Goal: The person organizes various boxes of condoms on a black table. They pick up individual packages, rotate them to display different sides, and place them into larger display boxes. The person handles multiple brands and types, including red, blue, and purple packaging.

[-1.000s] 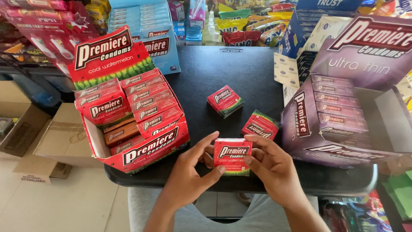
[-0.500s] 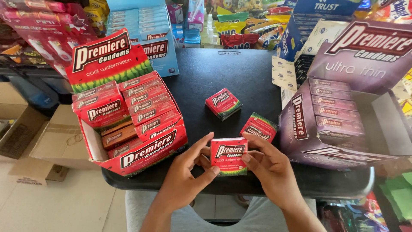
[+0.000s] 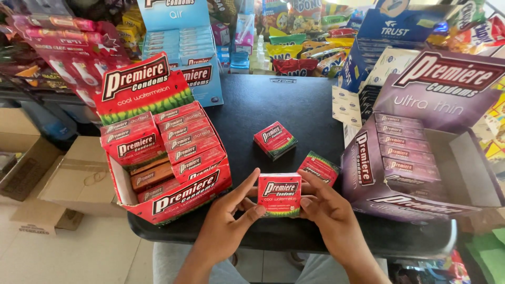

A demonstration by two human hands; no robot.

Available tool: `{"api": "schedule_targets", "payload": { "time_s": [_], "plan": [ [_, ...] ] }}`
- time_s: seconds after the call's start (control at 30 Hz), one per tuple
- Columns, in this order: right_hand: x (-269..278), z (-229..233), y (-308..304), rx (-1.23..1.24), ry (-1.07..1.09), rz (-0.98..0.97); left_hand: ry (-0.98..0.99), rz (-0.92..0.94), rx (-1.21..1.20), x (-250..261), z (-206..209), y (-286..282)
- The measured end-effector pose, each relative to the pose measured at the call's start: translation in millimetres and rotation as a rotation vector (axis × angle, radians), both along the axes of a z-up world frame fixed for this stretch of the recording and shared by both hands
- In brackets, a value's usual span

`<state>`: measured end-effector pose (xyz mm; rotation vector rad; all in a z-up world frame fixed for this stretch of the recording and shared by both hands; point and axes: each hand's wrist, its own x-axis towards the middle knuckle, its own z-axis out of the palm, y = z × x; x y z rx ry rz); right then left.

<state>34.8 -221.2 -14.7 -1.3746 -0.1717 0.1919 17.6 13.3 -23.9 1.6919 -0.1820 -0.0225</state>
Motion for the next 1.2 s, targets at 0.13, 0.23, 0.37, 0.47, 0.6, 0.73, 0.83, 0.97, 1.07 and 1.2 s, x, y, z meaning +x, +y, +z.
{"api": "schedule_targets", "payload": {
  "time_s": [0.13, 0.23, 0.37, 0.47, 0.6, 0.73, 0.83, 0.97, 1.07, 1.2],
  "plan": [
    [0.5, -1.0, 0.3, 0.018, -0.011, 0.006, -0.033, 0.010, 0.024, 0.4, -2.0, 1.5],
    [2.5, 0.9, 0.2, 0.056, -0.001, 0.027, -0.054, 0.013, -0.011, 2.0, -2.3, 1.1],
    [-0.5, 2.9, 0.8, 0.058, -0.017, 0.048, -0.016, 0.022, -0.028, 0.4, -5.4, 0.1],
    [0.6, 3.0, 0.3, 0.036, -0.051, 0.053, -0.034, 0.028, 0.011, 1.8, -3.4, -1.0],
    [-0.1, 3.8, 1.3, 0.001, -0.050, 0.031, -0.043, 0.024, 0.022, 0.7, -3.0, -0.9],
    [-1.5, 5.9, 4.1, 0.027, -0.106, 0.051, -0.029, 0.021, -0.010, 0.7, 2.6, -1.0],
    [0.3, 3.6, 2.9, 0.027, -0.079, 0.056, 0.051, 0.029, 0.015, 2.9, 6.6, -1.1],
    [-2.6, 0.2, 3.7, 0.005, -0.113, 0.039, -0.002, 0.011, -0.024, -1.2, 4.5, 0.2],
    [-2.3, 2.5, 5.1, -0.002, -0.117, 0.031, 0.010, 0.019, 0.004, -1.1, 7.5, -0.2],
    [-3.5, 1.7, 5.0, 0.004, -0.137, 0.029, -0.012, 0.009, -0.025, -1.7, 2.5, -0.4]
  ]
}}
